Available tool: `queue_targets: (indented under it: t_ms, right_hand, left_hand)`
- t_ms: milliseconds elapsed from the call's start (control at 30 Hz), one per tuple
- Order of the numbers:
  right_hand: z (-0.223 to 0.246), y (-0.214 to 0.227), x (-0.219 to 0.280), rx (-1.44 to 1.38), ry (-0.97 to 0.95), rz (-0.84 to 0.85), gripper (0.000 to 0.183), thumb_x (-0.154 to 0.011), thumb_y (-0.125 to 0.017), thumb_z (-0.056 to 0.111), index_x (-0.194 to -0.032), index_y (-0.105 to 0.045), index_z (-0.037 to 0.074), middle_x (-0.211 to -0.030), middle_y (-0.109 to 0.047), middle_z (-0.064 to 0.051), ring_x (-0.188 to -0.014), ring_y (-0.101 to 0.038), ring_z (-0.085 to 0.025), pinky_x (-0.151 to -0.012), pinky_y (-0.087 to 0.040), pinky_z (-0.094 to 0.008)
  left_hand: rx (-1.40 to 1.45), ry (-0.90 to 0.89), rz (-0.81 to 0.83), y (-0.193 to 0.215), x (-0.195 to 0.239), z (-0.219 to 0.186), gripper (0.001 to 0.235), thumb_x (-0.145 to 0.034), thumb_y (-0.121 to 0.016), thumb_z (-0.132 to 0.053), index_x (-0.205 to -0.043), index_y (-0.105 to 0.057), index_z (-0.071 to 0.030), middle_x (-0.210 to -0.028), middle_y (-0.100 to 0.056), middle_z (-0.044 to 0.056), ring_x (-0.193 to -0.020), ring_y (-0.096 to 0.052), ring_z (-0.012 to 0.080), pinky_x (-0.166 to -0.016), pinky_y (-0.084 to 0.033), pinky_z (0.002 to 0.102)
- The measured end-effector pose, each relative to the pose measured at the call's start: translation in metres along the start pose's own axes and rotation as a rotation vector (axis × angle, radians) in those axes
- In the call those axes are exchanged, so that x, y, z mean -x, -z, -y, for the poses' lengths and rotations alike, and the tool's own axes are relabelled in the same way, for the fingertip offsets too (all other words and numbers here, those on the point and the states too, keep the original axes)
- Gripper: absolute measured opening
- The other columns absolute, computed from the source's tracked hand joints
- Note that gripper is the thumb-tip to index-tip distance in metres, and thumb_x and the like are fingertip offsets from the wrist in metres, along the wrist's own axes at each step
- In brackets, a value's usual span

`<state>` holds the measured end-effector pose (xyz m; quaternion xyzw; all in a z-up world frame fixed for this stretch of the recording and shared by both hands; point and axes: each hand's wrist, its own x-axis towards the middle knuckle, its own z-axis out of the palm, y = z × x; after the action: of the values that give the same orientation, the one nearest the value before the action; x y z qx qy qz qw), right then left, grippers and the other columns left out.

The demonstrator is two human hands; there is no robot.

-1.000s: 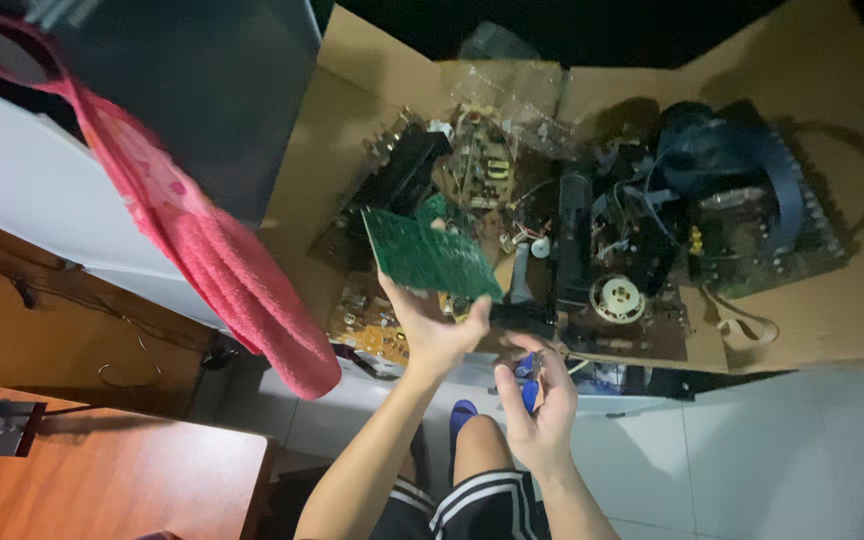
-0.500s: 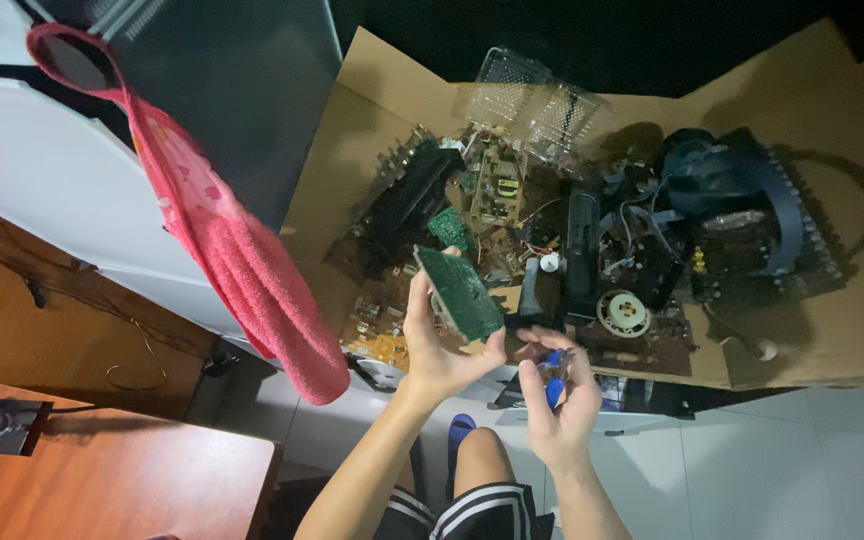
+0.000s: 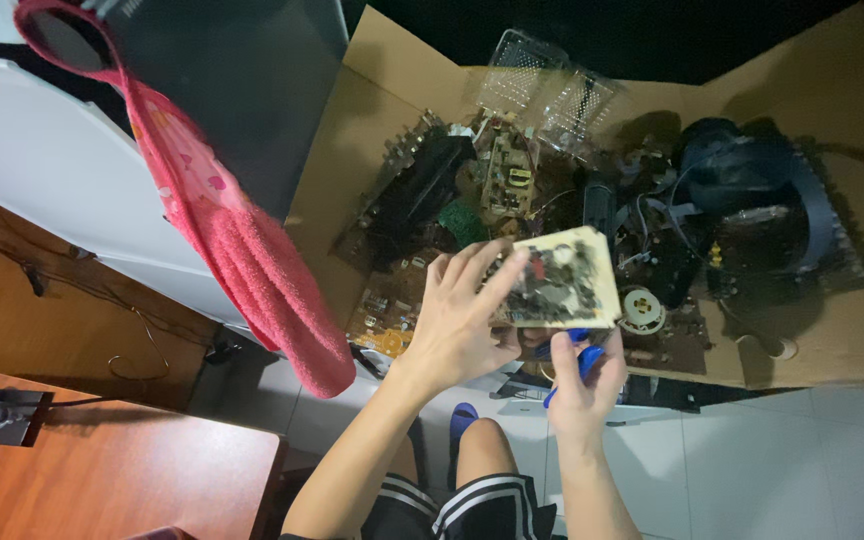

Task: The person picks up circuit boards from a cardboard box on the floor and places one on a desk. They then hold a circuit board and use pliers to manipulate components and wires on its surface while seated at a workbench littered with electronics and tools.

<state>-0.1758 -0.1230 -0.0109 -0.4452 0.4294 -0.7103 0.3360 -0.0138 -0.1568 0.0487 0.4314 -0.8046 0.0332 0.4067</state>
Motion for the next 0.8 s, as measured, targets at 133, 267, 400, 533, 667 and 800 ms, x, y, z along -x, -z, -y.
queue_targets:
  t_ms: [133,267,400,533,667,800]
  right_hand:
    - [0.004,0.002,0.005,0.032,-0.159,-0.192,0.059,-0.086,-0.065,0.018,-0.141,-0.048,0.006,-0.132,-0.058,-0.017,-0.121,-0.059,-0.029,-0.098,-0.054,-0.043]
    - [0.016,0.004,-0.001,-0.142,-0.219,-0.256,0.060,-0.084,-0.065,0.021,-0.139,-0.048,0.008,-0.136,-0.056,-0.017,-0.124,-0.058,-0.033,-0.099,-0.053,-0.046]
    - [0.022,0.005,-0.014,-0.251,-0.293,-0.226,0.059,-0.085,-0.066,0.024,-0.140,-0.049,0.010,-0.131,-0.062,-0.012,-0.114,-0.065,-0.027,-0.088,-0.057,-0.038]
    - [0.023,0.001,-0.021,-0.298,-0.316,-0.210,0.057,-0.086,-0.063,0.022,-0.140,-0.049,0.009,-0.137,-0.059,-0.013,-0.125,-0.061,-0.031,-0.103,-0.053,-0.042]
    - [0.011,0.007,-0.023,-0.353,-0.375,-0.252,0.053,-0.087,-0.065,0.022,-0.137,-0.051,0.010,-0.132,-0.062,-0.011,-0.115,-0.064,-0.029,-0.090,-0.057,-0.041]
    - [0.039,-0.015,-0.027,-0.439,-0.261,-0.182,0.014,-0.100,-0.059,0.014,-0.113,-0.057,0.017,-0.089,-0.067,-0.003,-0.069,-0.072,-0.020,-0.067,-0.064,-0.034]
  left_hand:
    - [-0.013,-0.116,-0.012,0.013,-0.004,-0.011,0.086,-0.072,-0.068,-0.016,-0.151,-0.034,-0.023,-0.149,-0.051,0.016,-0.129,-0.055,0.0371,-0.098,-0.043,0.052]
    - [0.020,-0.171,0.005,0.018,-0.007,-0.012,0.084,-0.081,-0.073,-0.020,-0.153,-0.029,-0.025,-0.154,-0.048,0.016,-0.132,-0.056,0.0372,-0.107,-0.041,0.055]
    - [0.199,-0.139,-0.062,0.018,-0.007,-0.010,0.077,-0.095,-0.077,-0.034,-0.153,-0.029,-0.018,-0.154,-0.046,0.015,-0.142,-0.053,0.0342,-0.123,-0.033,0.060]
    - [0.209,-0.106,-0.099,0.015,-0.006,-0.005,0.076,-0.094,-0.075,-0.047,-0.151,-0.033,-0.019,-0.150,-0.049,0.015,-0.141,-0.053,0.0374,-0.122,-0.033,0.061]
    - [0.243,-0.053,-0.163,0.012,-0.003,0.002,0.071,-0.089,-0.075,-0.051,-0.142,-0.043,-0.015,-0.139,-0.055,0.016,-0.133,-0.057,0.0367,-0.120,-0.034,0.057]
    - [0.389,0.055,-0.251,0.004,-0.002,0.004,0.071,-0.070,-0.090,-0.034,-0.132,-0.061,-0.015,-0.127,-0.061,0.010,-0.124,-0.060,0.0375,-0.113,-0.037,0.060]
